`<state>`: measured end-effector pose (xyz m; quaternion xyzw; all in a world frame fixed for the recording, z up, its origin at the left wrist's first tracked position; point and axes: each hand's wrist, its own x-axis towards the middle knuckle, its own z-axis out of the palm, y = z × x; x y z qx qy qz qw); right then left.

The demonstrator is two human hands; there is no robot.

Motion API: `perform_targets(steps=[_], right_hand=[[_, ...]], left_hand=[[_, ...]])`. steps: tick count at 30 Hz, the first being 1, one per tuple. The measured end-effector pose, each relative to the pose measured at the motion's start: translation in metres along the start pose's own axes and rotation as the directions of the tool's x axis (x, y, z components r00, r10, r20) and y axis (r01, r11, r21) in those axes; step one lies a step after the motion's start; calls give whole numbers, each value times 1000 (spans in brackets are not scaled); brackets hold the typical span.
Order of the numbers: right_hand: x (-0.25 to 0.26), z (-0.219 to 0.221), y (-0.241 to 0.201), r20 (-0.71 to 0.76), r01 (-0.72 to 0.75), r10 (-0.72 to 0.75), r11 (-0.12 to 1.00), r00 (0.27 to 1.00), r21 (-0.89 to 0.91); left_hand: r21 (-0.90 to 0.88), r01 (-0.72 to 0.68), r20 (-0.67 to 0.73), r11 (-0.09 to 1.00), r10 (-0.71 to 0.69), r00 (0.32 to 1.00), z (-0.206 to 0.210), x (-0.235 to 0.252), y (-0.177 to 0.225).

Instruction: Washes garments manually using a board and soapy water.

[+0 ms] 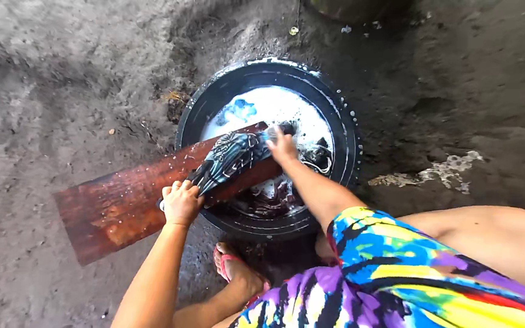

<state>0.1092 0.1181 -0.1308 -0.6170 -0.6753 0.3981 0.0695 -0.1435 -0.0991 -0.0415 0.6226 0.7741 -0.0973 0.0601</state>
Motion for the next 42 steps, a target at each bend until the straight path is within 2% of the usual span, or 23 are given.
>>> perform_targets(steps=[4, 5, 8, 11, 13, 16, 19, 21, 22, 24, 25, 26, 27, 28, 30, 31, 32, 34, 36, 38, 39, 40, 42], right_hand=[[22, -30, 17, -79, -141, 176, 934, 981, 327], [20, -22, 16, -51, -168, 204, 904, 978, 392], [11, -10, 9, 74, -212, 199, 907, 977, 364], [11, -53, 10, 158, -187, 125, 856, 980, 481], [25, -93, 10, 130, -111, 40, 792, 991, 601], [56, -128, 23, 46, -41, 7, 632, 999, 774], [68, -107, 63, 24, -62, 78, 533, 997, 844], [56, -69, 87, 105, -151, 139, 379, 985, 913], [47, -52, 93, 194, -215, 104, 263, 976, 941], [31, -24, 80, 365, -358, -140, 76, 920, 931], [21, -10, 57, 393, -397, -261, 43, 881, 917], [7, 7, 25, 387, -384, -343, 79, 856, 920], [-11, 24, -14, 347, -299, -376, 181, 859, 937], [-34, 44, -57, 288, -140, -367, 379, 885, 915], [-89, 77, -122, 234, 235, -436, 780, 869, 580], [-106, 85, -134, 263, 411, -502, 849, 824, 332], [-111, 88, -131, 270, 524, -548, 837, 792, 159], [-79, 73, -92, 145, 512, -501, 858, 853, -44], [-27, 41, -33, 30, 289, -288, 944, 957, -162], [10, 15, -3, -81, 34, -44, 992, 996, -122], [13, 13, -10, -118, -17, 8, 996, 993, -82], [0, 21, -29, -128, 12, -21, 998, 992, -66], [-61, 68, -83, -67, 252, -257, 965, 964, -76]], left_hand=[[-170, 281, 245, 945, -235, 941, -32, 9, 32], [-259, 309, 237, 915, -250, 939, -37, 8, 39], [-544, 284, 134, 790, -252, 958, -49, 7, 53], [-857, 238, 134, 458, -249, 959, -68, -1, 44], [-962, 160, 88, 220, -305, 948, -81, -6, 27], [-993, 114, 89, 12, -549, 831, -75, 0, 9], [-966, 251, 219, -66, -726, 651, -45, 2, 5], [-922, 387, 242, 6, -773, 587, -26, 2, 6], [-890, 447, 223, 85, -775, 592, -24, 1, 8], [-796, 528, 173, 295, -726, 665, -29, 2, 9], [-715, 569, 175, 406, -685, 708, -33, 2, 9], [-608, 604, 186, 515, -647, 739, -37, 3, 10], [-484, 620, 196, 618, -613, 765, -41, 5, 13], [-348, 615, 206, 707, -583, 786, -43, 8, 15], [-139, 539, 184, 831, -513, 838, -38, 6, 8], [-78, 504, 168, 860, -487, 857, -34, 2, 1], [-37, 464, 150, 885, -454, 878, -30, -3, -8], [-46, 404, 92, 914, -399, 912, -26, -8, -20], [-76, 393, 49, 916, -391, 919, -21, -13, -16], [-90, 376, -45, 922, -381, 923, -16, -11, -12], [-98, 371, -91, 923, -380, 921, -13, -8, -10], [-104, 376, -97, 921, -386, 917, -10, -6, -8], [-98, 368, -108, 925, -377, 920, -7, -6, -6]])
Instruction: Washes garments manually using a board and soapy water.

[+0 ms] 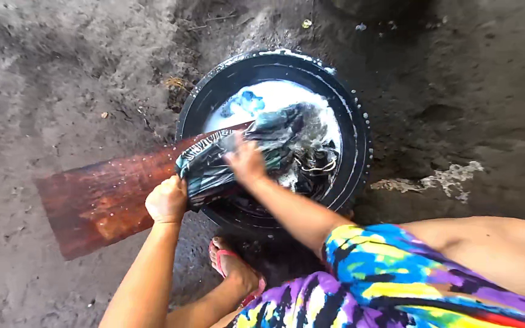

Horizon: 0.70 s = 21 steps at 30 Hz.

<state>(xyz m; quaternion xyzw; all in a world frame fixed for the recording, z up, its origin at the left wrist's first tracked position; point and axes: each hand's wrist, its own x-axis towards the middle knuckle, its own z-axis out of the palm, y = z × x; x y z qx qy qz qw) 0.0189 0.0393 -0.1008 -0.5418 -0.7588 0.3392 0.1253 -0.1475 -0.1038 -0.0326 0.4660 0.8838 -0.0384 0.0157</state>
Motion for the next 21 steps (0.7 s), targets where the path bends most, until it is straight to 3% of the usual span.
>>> perform_targets(steps=[2, 4, 6, 8, 10, 11, 13, 15, 16, 18, 21], right_hand=[[-38, 22, -52, 147, 224, -233, 972, 961, 71], [-28, 15, -41, 182, 263, -274, 961, 944, 80], [9, -3, 20, 90, 145, -143, 989, 986, -14], [46, -29, 75, 23, -105, 107, 993, 994, -61], [57, -38, 78, -33, -243, 242, 970, 970, -10], [45, -34, 55, -22, -203, 203, 979, 979, 4], [-9, -3, -9, 75, 28, -30, 999, 997, 38], [-49, 15, -51, 250, 241, -259, 965, 933, 102], [-52, 14, -48, 279, 273, -296, 955, 913, 119], [-29, -1, 4, 208, 195, -202, 979, 957, 53], [20, -38, 97, 45, -160, 164, 984, 985, -84]], left_hand=[[-7, -21, 12, 1000, 21, 1000, 0, 0, -3], [-8, -29, 52, 1000, 29, 998, -3, 0, -6], [-12, -30, 54, 999, 31, 998, -1, -1, -6], [-12, -28, 27, 1000, 28, 999, 1, -2, -4], [-17, -36, -20, 999, 35, 999, 2, -1, -4], [-13, -30, -19, 999, 30, 999, 2, -1, -3], [2, -6, 12, 1000, 6, 1000, 1, -1, 0], [4, 32, 56, 999, -32, 998, -3, -2, 2], [5, 45, 70, 999, -45, 996, -6, -2, 2], [1, 45, 66, 999, -44, 997, -5, -1, 2], [7, 45, 52, 999, -45, 998, -5, -1, 4]])
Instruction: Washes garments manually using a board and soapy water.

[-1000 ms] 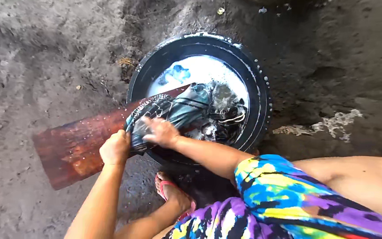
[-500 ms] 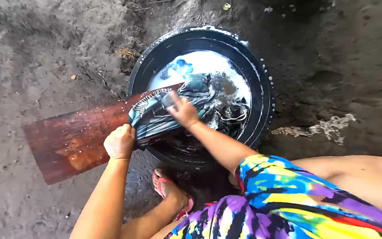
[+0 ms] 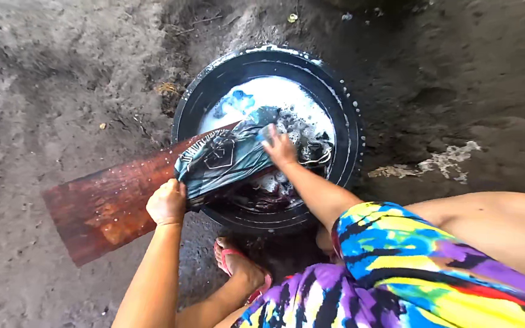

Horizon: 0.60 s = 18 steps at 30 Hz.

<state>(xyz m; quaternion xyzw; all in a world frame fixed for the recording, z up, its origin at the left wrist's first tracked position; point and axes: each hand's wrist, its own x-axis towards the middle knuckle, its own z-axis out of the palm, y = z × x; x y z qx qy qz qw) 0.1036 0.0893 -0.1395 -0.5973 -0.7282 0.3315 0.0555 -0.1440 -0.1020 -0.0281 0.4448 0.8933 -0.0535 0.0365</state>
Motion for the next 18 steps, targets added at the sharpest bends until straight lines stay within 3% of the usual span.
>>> perform_targets(steps=[2, 5, 7, 8, 10, 12, 14, 16, 18], right_hand=[[5, -5, -4, -48, -112, 113, 993, 992, 26], [-62, 37, -92, 57, 169, -174, 982, 983, 87], [-101, 50, -133, 182, 373, -400, 912, 898, 169], [-102, 48, -132, 194, 423, -455, 887, 869, 187], [-79, 32, -88, 143, 360, -381, 921, 914, 149], [-36, 9, -24, 85, 124, -129, 991, 988, 53], [-8, -5, 11, 8, -118, 118, 992, 993, 45], [-16, 4, -14, -26, -95, 96, 994, 995, 50], [-59, 35, -74, 35, 140, -143, 987, 989, 73]], left_hand=[[16, 5, -12, 1000, -5, 1000, 1, 2, 1], [28, 26, 31, 999, -27, 999, -1, 2, 4], [42, 37, 67, 998, -40, 997, -3, 2, 5], [45, 42, 83, 998, -45, 996, -5, 2, 5], [37, 35, 89, 999, -38, 995, -4, 1, 3], [35, 41, 78, 999, -44, 996, -2, 1, 4], [48, 53, 64, 997, -56, 996, -1, 1, 4], [59, 61, 54, 996, -64, 996, 1, 4, 5], [71, 60, 75, 996, -65, 995, 2, 3, 5]])
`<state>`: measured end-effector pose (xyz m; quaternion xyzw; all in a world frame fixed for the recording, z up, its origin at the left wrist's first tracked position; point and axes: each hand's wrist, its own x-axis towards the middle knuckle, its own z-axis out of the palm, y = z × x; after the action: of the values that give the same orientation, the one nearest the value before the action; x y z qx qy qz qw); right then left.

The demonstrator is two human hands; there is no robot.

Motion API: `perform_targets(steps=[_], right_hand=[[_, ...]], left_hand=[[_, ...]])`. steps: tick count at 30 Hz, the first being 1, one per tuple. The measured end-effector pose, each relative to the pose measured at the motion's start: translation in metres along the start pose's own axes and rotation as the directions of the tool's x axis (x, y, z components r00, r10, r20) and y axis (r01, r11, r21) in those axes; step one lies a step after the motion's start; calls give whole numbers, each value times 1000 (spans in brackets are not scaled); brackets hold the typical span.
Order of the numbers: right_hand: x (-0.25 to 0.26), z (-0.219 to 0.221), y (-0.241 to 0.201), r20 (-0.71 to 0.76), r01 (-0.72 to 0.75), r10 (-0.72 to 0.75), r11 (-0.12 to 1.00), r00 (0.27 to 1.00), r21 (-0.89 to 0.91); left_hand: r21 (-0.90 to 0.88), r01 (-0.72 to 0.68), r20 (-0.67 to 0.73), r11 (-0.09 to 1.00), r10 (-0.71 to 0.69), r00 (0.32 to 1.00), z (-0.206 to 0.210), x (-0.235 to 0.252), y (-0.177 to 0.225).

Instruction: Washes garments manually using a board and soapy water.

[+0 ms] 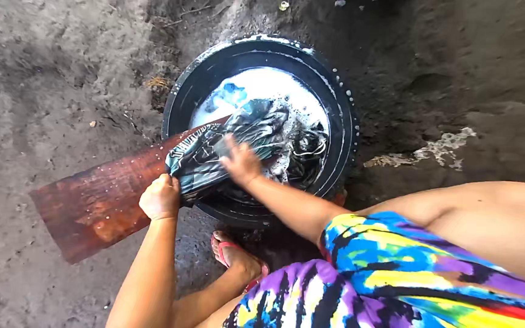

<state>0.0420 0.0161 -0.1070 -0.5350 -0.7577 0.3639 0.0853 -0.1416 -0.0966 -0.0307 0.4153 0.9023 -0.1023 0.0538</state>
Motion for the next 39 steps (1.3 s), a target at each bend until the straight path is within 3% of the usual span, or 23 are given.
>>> perform_targets(steps=[2, 4, 8, 11, 13, 14, 16, 18, 21, 24, 26, 28, 30, 31, 33, 35, 36, 38, 39], right_hand=[[-31, 23, -54, 131, 216, -226, 973, 965, 83], [-25, 15, -54, 141, 274, -289, 955, 947, 115], [37, -41, 62, 28, -122, 122, 992, 992, 11], [68, -81, 105, -30, -376, 382, 917, 923, 131], [74, -87, 106, -29, -410, 442, 852, 896, 325], [75, -81, 105, 14, -422, 457, 809, 889, 410], [73, -71, 105, 118, -422, 419, 772, 900, 476], [70, -79, 108, 150, -363, 340, 740, 928, 566], [66, -122, 119, 111, -277, 294, 618, 949, 736], [73, -191, 115, 27, -158, 237, 555, 971, 817], [83, -228, 106, -26, -94, 217, 526, 976, 845], [98, -244, 102, -40, -80, 215, 522, 976, 849], [110, -236, 113, -63, -115, 263, 611, 963, 784], [112, -221, 124, -102, -149, 318, 674, 943, 723], [108, -178, 152, -197, -277, 430, 806, 881, 524], [94, -132, 170, -174, -411, 478, 855, 861, 316], [90, -115, 168, -143, -447, 493, 855, 858, 263], [86, -99, 139, -143, -427, 465, 874, 874, 234], [84, -95, 116, -166, -350, 395, 904, 904, 244]], left_hand=[[10, -16, 5, 1000, 16, 1000, 0, -1, -3], [-4, -21, -1, 1000, 21, 1000, -3, 1, -3], [-23, 57, 72, 998, -55, 996, -8, 0, 0], [-309, 151, 147, 939, -110, 983, -29, -2, 12], [-574, 211, 241, 791, -83, 967, -47, -11, 25], [-675, 241, 331, 697, -5, 943, -58, -19, 30], [-819, 238, 436, 523, 297, 850, -82, -37, 36], [-910, 173, 366, 378, 533, 763, -102, -49, 40], [-980, 73, 180, 186, 664, 726, -126, -63, 29], [-999, -45, -36, -3, 664, 747, -142, -71, 6], [-996, -40, -77, -77, 573, 816, -139, -65, 0], [-999, 27, 10, -39, 381, 925, -124, -55, 4], [-981, 168, 181, 94, 148, 972, -96, -41, 7], [-944, 245, 254, 223, 12, 967, -80, -34, 7], [-797, 317, 272, 514, -164, 948, -45, -24, 0], [-559, 294, 214, 775, -208, 955, -32, -25, -7], [-440, 271, 183, 856, -210, 961, -30, -27, -8], [-291, 256, 156, 922, -218, 963, -29, -29, -7], [-291, 245, 124, 925, -217, 968, -28, -29, -4]])
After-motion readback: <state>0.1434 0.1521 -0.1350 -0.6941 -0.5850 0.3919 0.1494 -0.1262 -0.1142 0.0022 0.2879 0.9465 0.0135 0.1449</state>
